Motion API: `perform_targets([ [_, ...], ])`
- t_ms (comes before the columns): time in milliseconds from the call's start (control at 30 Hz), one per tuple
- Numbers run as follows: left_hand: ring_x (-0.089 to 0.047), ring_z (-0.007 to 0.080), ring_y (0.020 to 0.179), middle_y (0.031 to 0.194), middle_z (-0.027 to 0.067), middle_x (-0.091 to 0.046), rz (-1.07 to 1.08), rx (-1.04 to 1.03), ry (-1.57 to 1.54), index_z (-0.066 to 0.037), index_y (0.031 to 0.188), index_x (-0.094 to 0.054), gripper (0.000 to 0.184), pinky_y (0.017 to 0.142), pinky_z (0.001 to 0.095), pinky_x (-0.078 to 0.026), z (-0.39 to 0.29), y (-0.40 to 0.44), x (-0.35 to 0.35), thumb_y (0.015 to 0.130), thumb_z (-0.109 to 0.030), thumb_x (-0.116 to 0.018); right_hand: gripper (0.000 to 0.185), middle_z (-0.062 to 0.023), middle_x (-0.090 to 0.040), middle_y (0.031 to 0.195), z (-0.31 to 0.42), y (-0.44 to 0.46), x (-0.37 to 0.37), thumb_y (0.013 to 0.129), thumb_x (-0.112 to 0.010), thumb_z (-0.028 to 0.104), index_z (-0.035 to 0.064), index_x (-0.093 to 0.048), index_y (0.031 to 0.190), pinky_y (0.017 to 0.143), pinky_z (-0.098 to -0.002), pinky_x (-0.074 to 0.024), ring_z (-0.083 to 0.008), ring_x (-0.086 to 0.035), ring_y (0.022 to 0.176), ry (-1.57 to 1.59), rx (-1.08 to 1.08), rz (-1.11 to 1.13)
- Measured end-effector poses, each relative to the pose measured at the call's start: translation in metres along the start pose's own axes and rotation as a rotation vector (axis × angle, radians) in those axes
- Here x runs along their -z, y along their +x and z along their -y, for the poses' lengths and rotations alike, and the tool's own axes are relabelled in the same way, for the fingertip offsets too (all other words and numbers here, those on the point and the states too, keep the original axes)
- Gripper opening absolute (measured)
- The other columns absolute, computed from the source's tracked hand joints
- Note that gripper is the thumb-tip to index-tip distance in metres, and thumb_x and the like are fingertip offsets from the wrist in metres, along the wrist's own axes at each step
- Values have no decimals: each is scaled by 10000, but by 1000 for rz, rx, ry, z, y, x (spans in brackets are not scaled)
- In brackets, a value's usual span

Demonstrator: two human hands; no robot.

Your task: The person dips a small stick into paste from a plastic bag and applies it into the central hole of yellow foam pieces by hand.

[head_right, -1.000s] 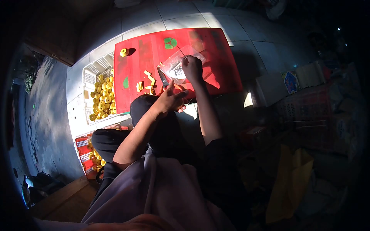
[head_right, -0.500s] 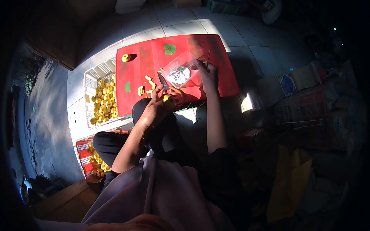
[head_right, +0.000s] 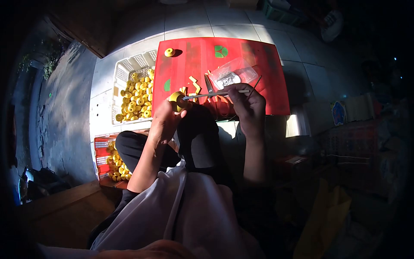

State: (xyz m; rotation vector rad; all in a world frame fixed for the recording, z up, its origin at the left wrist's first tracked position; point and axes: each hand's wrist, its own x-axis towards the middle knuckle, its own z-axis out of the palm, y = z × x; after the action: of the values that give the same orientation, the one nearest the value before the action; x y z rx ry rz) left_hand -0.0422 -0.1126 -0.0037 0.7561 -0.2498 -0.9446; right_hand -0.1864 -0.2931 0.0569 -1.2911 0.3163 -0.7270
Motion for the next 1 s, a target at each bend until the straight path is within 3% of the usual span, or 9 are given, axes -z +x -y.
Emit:
perform_targets([
  [200, -603, 210, 1018, 1101, 92, -604, -37, -19, -18, -27, 1184, -523, 351, 872, 325, -496, -6, -6, -2, 917, -253, -557, 106, -14, -672, 829, 19, -7, -14, 893, -558, 51, 0, -630, 952, 457, -152, -260, 29, -375, 519, -348, 182, 145],
  [433, -604, 260, 1020, 1096, 129, -604, -51, -23, 32, 31, 1174, -518, 433, 864, 309, -487, -9, -9, -7, 915, -316, -544, 119, -56, -678, 861, 13, -6, -17, 902, -536, 43, -1, -629, 961, 508, -155, -369, -7, -541, 619, -404, 272, 256],
  [500, -611, 248, 1014, 1100, 112, -605, -33, -9, 2, -3, 1180, -523, 380, 857, 311, -497, -9, -9, -5, 917, -276, -550, 120, -57, -675, 852, 12, -5, -19, 903, -531, 40, -6, -627, 958, 519, -158, -388, -18, -566, 642, -412, 329, 269],
  [700, -608, 236, 1021, 1115, 98, -602, -12, -20, -6, -31, 1200, -522, 347, 853, 319, -504, -10, -11, -3, 917, -229, -556, 104, -50, -666, 818, 16, -6, -17, 900, -549, 50, -4, -630, 938, 541, -161, -397, -21, -568, 662, -472, 162, 257],
  [1000, -602, 246, 1031, 1132, 97, -596, 23, -13, 15, -38, 1229, -508, 362, 855, 321, -505, -11, -15, -3, 917, -217, -553, 99, -30, -660, 756, 2, -6, -29, 885, -595, 72, -16, -624, 923, 514, -169, -375, 2, -512, 598, -321, 309, 90],
])
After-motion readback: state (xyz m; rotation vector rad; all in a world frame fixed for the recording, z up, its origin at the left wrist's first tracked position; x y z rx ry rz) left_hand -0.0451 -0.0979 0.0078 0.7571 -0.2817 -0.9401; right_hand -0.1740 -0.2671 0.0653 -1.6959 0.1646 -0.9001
